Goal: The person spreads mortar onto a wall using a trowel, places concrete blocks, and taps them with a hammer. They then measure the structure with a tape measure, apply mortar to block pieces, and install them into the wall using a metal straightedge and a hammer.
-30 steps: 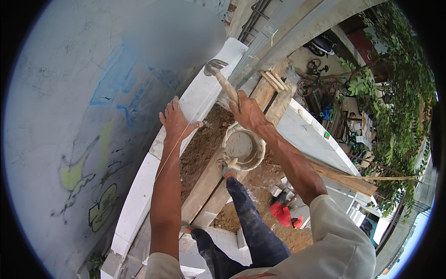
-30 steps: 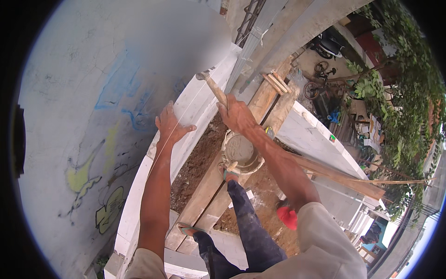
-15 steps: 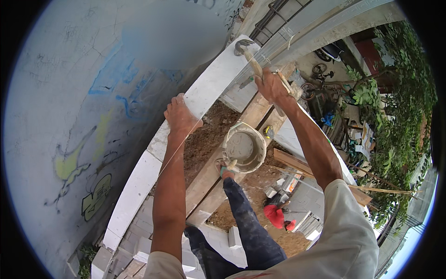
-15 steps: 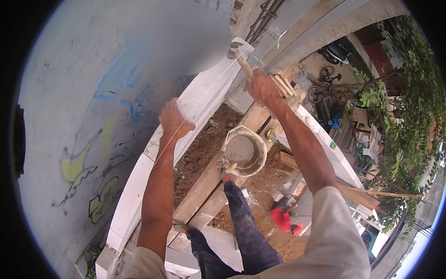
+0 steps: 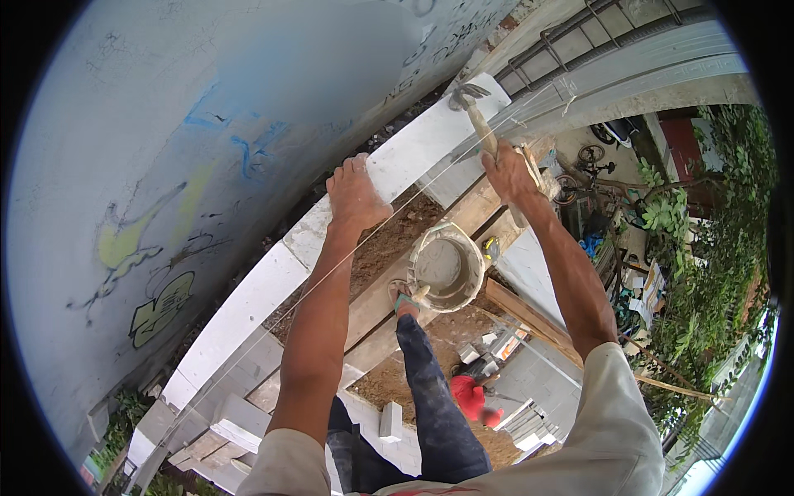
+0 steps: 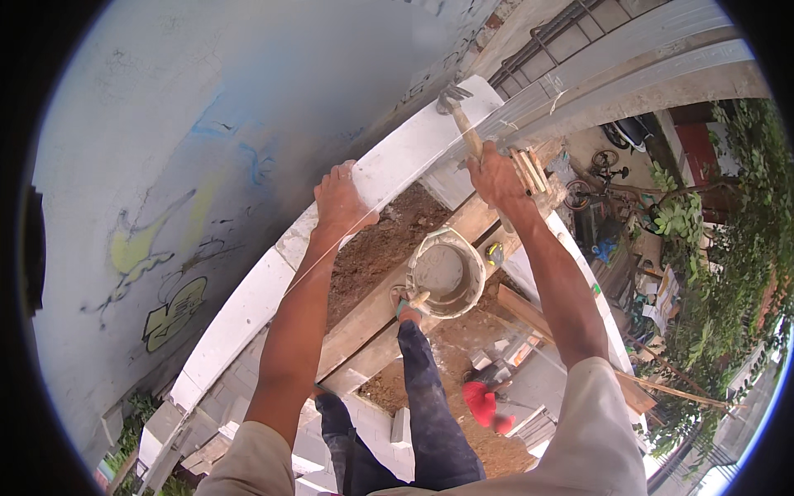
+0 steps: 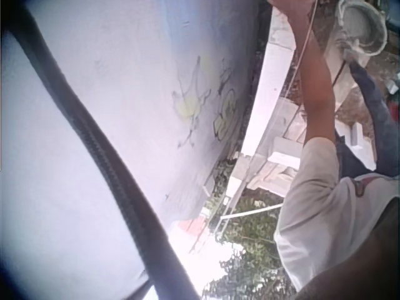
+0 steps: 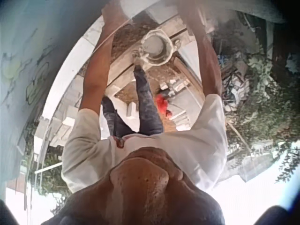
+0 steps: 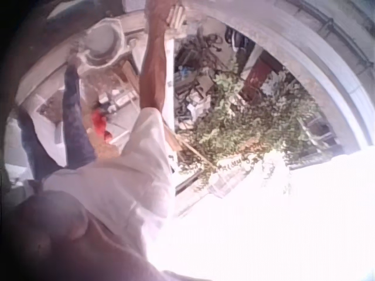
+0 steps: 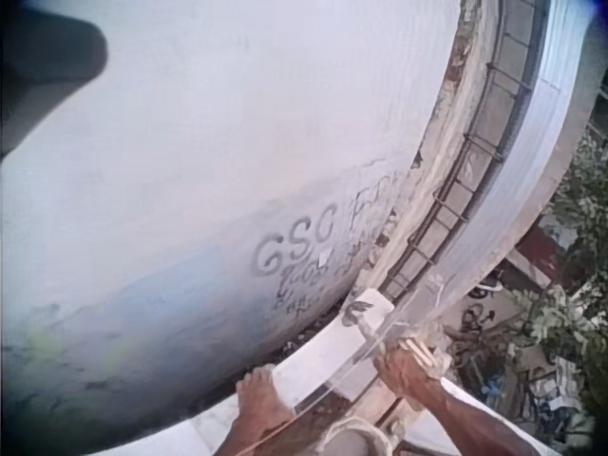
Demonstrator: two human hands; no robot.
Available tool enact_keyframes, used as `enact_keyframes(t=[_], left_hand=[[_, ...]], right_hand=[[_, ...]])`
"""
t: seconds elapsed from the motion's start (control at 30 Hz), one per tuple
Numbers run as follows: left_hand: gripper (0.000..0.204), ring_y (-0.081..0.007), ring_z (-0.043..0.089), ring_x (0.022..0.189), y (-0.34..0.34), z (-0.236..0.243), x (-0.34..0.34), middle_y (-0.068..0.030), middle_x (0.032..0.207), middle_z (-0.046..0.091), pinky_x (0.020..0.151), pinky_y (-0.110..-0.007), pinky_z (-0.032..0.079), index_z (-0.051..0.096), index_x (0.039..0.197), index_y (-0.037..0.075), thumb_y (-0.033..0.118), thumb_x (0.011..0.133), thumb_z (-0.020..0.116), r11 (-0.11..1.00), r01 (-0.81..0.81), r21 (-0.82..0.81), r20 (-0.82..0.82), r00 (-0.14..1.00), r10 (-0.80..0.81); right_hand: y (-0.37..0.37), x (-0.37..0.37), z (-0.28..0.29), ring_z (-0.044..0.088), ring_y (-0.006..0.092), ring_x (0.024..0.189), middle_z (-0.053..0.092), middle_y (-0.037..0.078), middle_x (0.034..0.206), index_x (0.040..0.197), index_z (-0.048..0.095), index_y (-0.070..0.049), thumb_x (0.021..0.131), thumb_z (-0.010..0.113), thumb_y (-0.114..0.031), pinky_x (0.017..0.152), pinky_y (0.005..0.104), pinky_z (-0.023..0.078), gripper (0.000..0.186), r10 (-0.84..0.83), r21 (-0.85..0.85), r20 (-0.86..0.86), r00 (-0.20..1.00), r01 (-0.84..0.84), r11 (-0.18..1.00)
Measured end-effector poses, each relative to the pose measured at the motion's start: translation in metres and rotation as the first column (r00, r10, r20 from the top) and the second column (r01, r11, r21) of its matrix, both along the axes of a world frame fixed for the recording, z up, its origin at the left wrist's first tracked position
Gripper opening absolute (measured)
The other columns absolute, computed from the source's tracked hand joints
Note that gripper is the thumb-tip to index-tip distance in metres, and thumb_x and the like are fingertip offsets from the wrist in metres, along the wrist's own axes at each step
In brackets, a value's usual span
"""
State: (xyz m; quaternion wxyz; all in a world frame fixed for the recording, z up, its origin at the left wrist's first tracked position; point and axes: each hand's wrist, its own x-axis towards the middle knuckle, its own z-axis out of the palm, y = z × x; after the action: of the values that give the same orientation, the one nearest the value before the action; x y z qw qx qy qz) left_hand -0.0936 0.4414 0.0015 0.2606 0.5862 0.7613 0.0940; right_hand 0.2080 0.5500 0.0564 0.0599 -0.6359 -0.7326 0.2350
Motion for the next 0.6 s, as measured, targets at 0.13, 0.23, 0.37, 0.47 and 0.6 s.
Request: enact_keyframes(t=[0.13,0.23,0.37,0.47,0.6], left_hand=[[0.101,-0.0324,0.053,0.124,-0.014,-0.007,-0.004,-0.0126,0.13,0.056,0.107,-0.044,0.039,0.047,0.15,0.007,0.019,0.058,0.087,0.993,-0.032,0.11,0.0,0.999,0.032],[0.099,-0.0313,0.054,0.122,-0.011,-0.003,0.0,-0.0119,0.129,0.056,0.105,-0.043,0.039,0.048,0.148,0.007,0.018,0.058,0.087,0.994,-0.033,0.108,0.0,0.999,0.033],[0.103,-0.0304,0.053,0.124,-0.014,-0.01,-0.003,-0.0103,0.13,0.056,0.105,-0.042,0.04,0.048,0.152,0.01,0.021,0.057,0.087,0.994,-0.048,0.099,0.0,0.999,0.048],[0.105,-0.0301,0.053,0.124,-0.017,-0.01,-0.001,-0.0099,0.13,0.056,0.106,-0.041,0.04,0.048,0.151,0.01,0.021,0.056,0.089,0.989,-0.072,0.13,0.004,0.997,0.072],[0.105,-0.0295,0.054,0.124,-0.014,-0.011,-0.002,-0.0095,0.13,0.056,0.106,-0.042,0.04,0.048,0.15,0.01,0.022,0.055,0.091,0.993,-0.062,0.104,-0.009,0.998,0.063]], right_hand=[[-0.03,-0.034,0.034,0.073,0.0528,0.079,0.071,0.035,0.082,0.117,0.057,0.007,0.107,0.063,-0.034,0.075,0.0601,0.056,0.043,-0.193,-0.254,-0.155,0.969,0.149,0.956],[-0.054,-0.024,0.018,0.073,0.0491,0.074,0.07,0.032,0.08,0.119,0.058,0.006,0.108,0.063,-0.035,0.071,0.0567,0.055,0.044,-0.077,-0.084,-0.267,0.961,0.057,0.995],[-0.048,-0.024,-0.001,0.071,0.0494,0.073,0.068,0.031,0.079,0.12,0.057,0.007,0.108,0.063,-0.034,0.069,0.055,0.053,0.043,0.065,-0.134,-0.091,0.994,-0.076,0.988],[-0.061,-0.033,0.007,0.07,0.0538,0.078,0.068,0.033,0.08,0.119,0.055,0.006,0.108,0.063,-0.034,0.071,0.0569,0.052,0.042,-0.013,-0.086,-0.188,0.982,-0.003,0.996],[-0.054,-0.038,0.019,0.069,0.0473,0.072,0.067,0.028,0.077,0.117,0.055,0.005,0.109,0.062,-0.034,0.07,0.0555,0.052,0.041,0.044,-0.215,-0.062,0.997,-0.056,0.975]])
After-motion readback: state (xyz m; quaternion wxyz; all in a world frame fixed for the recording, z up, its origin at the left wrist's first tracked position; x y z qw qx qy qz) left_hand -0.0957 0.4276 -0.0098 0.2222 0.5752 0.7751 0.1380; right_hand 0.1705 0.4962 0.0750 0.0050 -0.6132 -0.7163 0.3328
